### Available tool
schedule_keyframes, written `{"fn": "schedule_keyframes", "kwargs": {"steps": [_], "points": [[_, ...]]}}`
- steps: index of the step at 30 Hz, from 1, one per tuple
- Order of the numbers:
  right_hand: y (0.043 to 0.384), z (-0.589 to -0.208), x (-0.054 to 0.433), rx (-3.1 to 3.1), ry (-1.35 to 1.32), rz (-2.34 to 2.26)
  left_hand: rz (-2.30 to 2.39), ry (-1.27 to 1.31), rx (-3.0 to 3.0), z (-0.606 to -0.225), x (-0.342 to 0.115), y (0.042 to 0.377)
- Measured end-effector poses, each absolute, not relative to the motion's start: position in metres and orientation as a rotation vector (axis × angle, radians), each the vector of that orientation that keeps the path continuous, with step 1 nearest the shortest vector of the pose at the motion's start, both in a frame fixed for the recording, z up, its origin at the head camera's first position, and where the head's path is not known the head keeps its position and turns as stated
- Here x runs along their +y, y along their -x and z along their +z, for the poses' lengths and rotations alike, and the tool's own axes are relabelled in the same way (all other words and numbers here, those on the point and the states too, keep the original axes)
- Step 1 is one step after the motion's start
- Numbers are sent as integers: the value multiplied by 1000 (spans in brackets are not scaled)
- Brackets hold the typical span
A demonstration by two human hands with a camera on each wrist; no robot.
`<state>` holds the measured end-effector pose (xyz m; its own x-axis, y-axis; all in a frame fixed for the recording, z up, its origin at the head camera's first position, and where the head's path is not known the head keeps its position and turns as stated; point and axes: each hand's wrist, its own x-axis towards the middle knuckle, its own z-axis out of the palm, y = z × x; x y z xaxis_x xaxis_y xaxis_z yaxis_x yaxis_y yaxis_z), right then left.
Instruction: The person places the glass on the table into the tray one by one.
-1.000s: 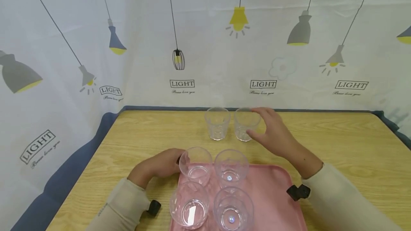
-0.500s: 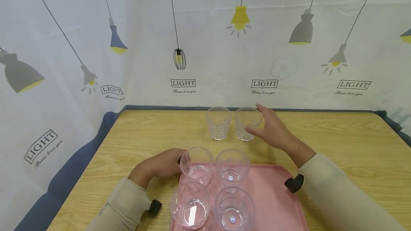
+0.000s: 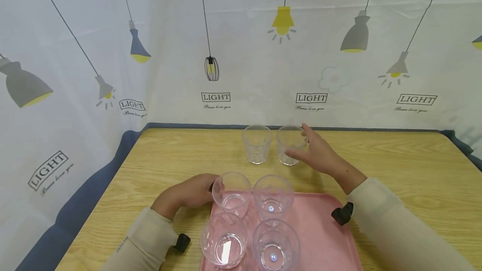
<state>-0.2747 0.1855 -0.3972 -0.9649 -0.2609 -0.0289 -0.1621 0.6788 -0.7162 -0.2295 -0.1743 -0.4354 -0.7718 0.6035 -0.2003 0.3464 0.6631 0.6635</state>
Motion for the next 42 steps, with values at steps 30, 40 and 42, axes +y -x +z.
{"fn": "schedule_keyframes", "kwargs": {"steps": [30,40,42], "points": [[269,-401,188,2708,248,-1350,884,-713,2478,-435,-174,230],[248,-396,189,2721,273,-1394,876,-723,2485,-433,-173,228],[244,-396,188,2729,284,-1391,878,-730,2489,-433,-173,228]]}}
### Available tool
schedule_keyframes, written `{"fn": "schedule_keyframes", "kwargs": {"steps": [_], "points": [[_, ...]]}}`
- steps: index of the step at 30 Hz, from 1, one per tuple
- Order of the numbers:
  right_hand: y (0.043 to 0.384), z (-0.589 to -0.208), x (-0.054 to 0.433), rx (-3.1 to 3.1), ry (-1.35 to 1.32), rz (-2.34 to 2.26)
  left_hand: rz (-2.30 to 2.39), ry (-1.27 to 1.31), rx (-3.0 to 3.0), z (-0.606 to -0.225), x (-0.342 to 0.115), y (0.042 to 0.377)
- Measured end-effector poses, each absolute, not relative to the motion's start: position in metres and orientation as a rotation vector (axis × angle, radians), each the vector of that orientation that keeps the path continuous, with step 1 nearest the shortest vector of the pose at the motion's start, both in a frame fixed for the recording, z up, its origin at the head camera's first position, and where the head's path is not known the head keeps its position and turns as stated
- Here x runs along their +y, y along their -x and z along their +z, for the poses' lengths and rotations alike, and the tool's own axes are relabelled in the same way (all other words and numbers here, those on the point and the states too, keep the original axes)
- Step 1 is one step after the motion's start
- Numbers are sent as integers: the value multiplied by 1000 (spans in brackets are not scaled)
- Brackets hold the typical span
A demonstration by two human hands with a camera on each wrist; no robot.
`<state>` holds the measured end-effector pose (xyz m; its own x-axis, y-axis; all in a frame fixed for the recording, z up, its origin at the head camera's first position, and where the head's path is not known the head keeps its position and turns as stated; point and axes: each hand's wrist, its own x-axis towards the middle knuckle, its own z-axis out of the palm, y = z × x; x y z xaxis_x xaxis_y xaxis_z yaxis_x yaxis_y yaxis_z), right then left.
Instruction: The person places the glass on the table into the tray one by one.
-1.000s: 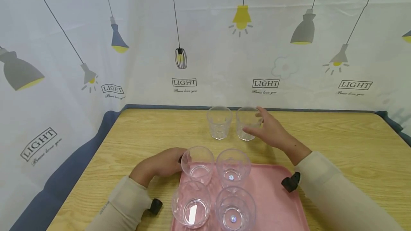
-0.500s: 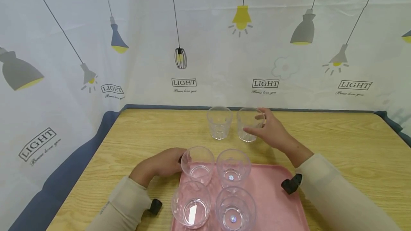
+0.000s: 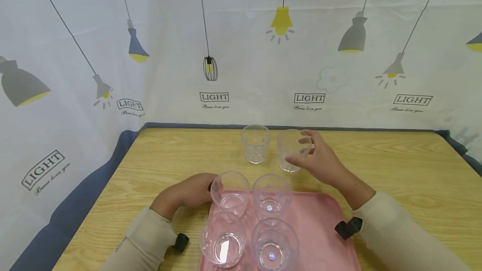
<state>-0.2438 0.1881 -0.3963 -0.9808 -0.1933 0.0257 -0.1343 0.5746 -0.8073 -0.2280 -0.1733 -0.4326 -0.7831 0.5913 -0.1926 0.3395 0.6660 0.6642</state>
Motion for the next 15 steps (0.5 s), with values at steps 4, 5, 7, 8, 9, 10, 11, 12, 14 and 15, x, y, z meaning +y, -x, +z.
{"fn": "schedule_keyframes", "kwargs": {"steps": [4,5,7,8,9,10,11,12,14,15], "points": [[235,-396,188,2753,314,-1394,873,-747,2494,-432,-173,228],[232,-396,188,2758,322,-1401,870,-750,2495,-431,-173,228],[227,-395,188,2761,329,-1422,862,-753,2497,-431,-173,228],[224,-394,188,2761,329,-1429,860,-752,2498,-430,-173,228],[221,-393,188,2761,330,-1435,860,-751,2498,-430,-173,227],[218,-392,188,2759,331,-1441,862,-750,2497,-430,-173,227],[215,-390,188,2757,328,-1446,865,-749,2495,-429,-173,227],[213,-389,189,2754,325,-1449,867,-748,2493,-429,-173,227],[206,-387,190,2754,319,-1450,873,-741,2490,-429,-173,227],[204,-387,191,2755,321,-1455,877,-737,2486,-429,-173,226]]}}
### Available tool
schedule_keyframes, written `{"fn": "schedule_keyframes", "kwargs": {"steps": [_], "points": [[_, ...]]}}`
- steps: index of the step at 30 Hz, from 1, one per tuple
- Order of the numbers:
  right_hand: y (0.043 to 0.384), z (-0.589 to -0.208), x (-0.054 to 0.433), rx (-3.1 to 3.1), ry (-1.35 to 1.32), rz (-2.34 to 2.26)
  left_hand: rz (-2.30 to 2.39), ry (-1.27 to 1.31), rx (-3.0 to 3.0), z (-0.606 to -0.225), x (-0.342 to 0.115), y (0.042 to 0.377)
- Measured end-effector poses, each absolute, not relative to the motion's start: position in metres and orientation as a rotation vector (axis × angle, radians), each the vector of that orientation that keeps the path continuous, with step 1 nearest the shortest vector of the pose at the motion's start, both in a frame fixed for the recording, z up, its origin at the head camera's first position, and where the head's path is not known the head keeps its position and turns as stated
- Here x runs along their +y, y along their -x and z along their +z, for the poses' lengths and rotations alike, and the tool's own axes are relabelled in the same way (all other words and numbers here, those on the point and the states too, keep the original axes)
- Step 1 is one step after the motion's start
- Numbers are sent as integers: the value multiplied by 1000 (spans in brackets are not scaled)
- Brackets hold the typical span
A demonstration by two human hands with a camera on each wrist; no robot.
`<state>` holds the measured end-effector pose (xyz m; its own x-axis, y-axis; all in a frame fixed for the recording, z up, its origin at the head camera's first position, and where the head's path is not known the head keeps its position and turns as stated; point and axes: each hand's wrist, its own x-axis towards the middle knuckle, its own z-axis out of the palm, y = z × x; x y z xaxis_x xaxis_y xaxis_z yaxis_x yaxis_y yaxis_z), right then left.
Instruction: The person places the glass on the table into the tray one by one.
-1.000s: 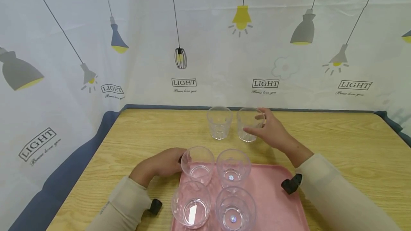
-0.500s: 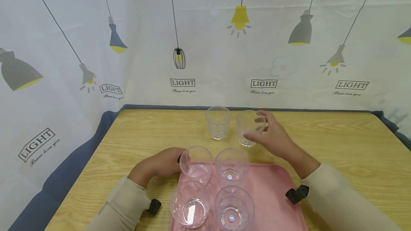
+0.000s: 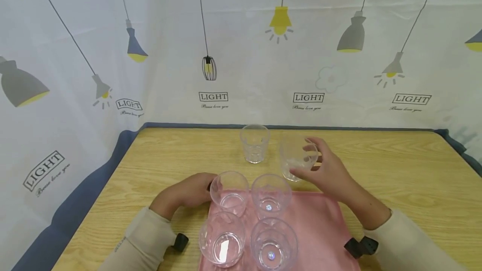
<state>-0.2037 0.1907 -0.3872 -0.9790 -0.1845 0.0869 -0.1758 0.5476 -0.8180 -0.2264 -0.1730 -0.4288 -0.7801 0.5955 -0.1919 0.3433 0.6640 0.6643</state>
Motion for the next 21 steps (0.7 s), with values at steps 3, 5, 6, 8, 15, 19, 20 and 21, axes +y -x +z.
{"fn": "schedule_keyframes", "kwargs": {"steps": [3,5,6,8,15,19,20,21], "points": [[195,-386,194,2760,321,-1461,878,-722,2483,-429,-172,226],[190,-385,197,2759,328,-1469,879,-716,2482,-430,-172,227],[188,-385,198,2758,332,-1473,881,-714,2481,-430,-172,227],[182,-383,199,2751,333,-1482,880,-717,2483,-431,-172,227],[167,-380,206,2743,333,-1499,880,-717,2490,-431,-173,227],[160,-379,209,2763,337,-1466,872,-710,2499,-430,-172,227],[158,-380,210,2764,343,-1464,871,-709,2499,-430,-172,227],[157,-380,210,2766,345,-1459,871,-708,2500,-430,-172,227]]}}
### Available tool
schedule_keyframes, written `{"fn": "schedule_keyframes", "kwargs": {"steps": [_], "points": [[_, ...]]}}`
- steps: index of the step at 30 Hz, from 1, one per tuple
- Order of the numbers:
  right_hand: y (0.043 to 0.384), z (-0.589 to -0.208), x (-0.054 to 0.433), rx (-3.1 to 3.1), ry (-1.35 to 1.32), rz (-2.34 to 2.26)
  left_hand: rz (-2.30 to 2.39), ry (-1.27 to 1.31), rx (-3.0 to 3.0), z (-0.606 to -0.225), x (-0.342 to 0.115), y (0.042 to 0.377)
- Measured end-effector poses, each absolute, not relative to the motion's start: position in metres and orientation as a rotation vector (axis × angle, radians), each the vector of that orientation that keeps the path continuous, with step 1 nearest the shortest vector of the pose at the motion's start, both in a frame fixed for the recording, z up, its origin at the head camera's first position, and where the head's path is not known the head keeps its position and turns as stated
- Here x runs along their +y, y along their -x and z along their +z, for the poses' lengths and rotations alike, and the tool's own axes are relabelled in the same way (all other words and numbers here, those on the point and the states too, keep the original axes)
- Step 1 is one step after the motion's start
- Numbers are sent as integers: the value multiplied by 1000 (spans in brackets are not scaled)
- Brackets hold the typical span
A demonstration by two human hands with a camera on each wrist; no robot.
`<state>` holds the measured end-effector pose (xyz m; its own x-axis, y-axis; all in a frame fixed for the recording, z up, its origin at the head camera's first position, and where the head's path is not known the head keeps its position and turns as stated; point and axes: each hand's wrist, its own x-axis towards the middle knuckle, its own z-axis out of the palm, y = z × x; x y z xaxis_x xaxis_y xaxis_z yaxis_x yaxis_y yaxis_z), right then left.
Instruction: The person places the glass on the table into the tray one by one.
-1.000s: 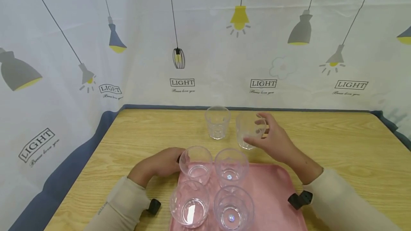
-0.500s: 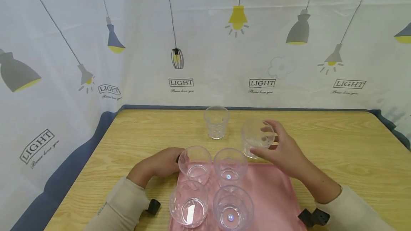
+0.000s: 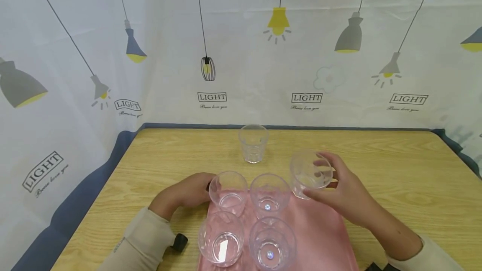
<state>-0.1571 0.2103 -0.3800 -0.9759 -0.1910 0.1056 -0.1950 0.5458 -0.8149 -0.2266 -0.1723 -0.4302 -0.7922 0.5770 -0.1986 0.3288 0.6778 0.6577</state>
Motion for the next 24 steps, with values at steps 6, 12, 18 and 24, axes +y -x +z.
{"fn": "schedule_keyframes", "kwargs": {"steps": [6,12,18,24], "points": [[151,-384,210,-2760,-357,1471,860,-725,2513,-433,-173,228],[146,-384,212,-2757,-386,1458,852,-735,2515,-435,-173,230],[141,-382,215,-2761,-392,1434,858,-739,2509,-435,-173,230],[138,-385,216,-2768,-432,1389,863,-731,2507,-436,-173,230]]}}
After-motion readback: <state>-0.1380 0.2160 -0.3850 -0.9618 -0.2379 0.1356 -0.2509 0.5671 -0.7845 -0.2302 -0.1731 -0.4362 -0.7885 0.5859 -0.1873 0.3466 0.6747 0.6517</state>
